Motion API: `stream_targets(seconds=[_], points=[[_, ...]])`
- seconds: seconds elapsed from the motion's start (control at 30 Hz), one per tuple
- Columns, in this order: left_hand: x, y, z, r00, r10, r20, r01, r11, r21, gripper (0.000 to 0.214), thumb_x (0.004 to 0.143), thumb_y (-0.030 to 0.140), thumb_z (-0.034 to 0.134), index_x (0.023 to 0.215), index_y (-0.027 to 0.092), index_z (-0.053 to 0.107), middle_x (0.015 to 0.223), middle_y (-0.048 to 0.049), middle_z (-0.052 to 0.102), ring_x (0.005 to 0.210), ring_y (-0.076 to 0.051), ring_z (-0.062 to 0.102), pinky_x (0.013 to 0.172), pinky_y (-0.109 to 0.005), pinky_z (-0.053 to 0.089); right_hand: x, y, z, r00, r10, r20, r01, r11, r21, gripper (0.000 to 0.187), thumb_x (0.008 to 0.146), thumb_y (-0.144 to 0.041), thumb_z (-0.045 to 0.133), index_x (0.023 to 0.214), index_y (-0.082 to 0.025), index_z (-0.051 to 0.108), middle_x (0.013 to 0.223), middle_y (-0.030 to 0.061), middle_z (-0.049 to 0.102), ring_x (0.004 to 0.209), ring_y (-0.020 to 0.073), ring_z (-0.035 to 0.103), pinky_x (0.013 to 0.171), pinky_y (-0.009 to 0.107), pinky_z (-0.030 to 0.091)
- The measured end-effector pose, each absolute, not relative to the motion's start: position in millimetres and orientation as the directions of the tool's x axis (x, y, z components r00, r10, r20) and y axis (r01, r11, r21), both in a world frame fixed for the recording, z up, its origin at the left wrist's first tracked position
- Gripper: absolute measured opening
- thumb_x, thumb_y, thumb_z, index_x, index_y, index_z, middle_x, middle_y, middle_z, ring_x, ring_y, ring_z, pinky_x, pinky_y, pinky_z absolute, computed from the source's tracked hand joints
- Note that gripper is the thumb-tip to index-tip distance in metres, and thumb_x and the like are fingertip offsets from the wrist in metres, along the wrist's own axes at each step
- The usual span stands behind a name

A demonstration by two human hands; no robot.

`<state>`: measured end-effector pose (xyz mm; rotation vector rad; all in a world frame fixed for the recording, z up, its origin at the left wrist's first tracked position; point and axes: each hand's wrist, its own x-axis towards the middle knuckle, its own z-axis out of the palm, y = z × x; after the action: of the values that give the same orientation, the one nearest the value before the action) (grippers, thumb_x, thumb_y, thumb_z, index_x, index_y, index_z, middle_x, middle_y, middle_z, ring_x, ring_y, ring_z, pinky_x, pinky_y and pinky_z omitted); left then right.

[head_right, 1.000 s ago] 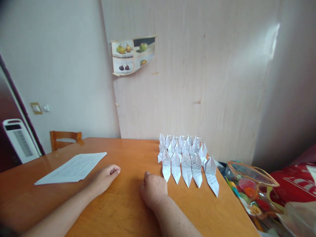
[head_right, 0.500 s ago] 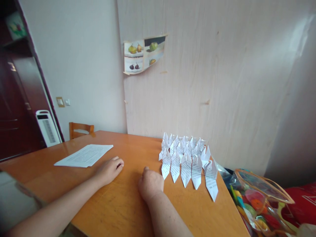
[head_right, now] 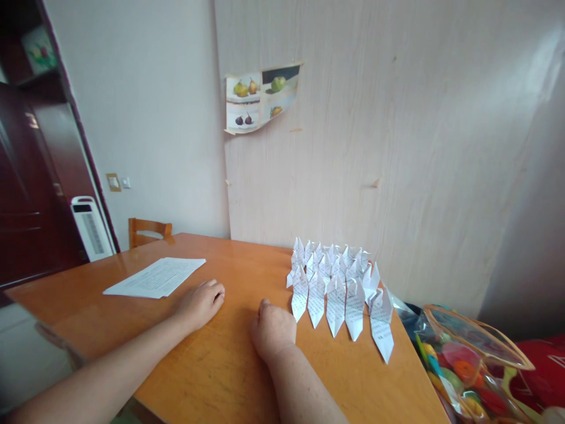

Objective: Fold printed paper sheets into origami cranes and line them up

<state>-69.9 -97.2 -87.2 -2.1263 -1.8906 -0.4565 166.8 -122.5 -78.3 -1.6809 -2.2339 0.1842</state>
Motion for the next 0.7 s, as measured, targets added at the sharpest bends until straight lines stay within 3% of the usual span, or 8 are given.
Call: stream_targets(seconds=[0.33, 0.7], points=[[-70.2, -98.1, -89.4, 0.121, 0.910, 0.397, 0.991, -0.136, 0.008, 0.018, 0.093, 0.020, 0.044, 0.083, 0.021, 0.060, 0.094, -0.0072, 0.061, 0.090, -0.022, 0.057, 0.075, -0.032, 0.040, 165.9, -125.0, -78.2, -0.244, 0.954, 0.174, 0.920, 0.285, -0.270, 0.019, 0.089, -0.028, 0.047, 0.096, -0.024, 0.064, 0.091, 0.0076, 0.076, 0.085, 0.0250, 0.071, 0.065, 0.031, 0.042], [-70.9, -96.6, -89.9, 0.143, 0.917, 0.372, 0.978, -0.188, 0.089, 0.015, 0.092, 0.018, 0.047, 0.084, 0.021, 0.060, 0.098, -0.0089, 0.061, 0.093, -0.024, 0.056, 0.080, -0.035, 0.041, 162.6, -129.5, -76.3, -0.249, 0.955, 0.163, 0.928, 0.283, -0.241, 0.016, 0.091, -0.030, 0.048, 0.094, -0.025, 0.064, 0.088, 0.0041, 0.076, 0.083, 0.0210, 0.070, 0.061, 0.028, 0.034]])
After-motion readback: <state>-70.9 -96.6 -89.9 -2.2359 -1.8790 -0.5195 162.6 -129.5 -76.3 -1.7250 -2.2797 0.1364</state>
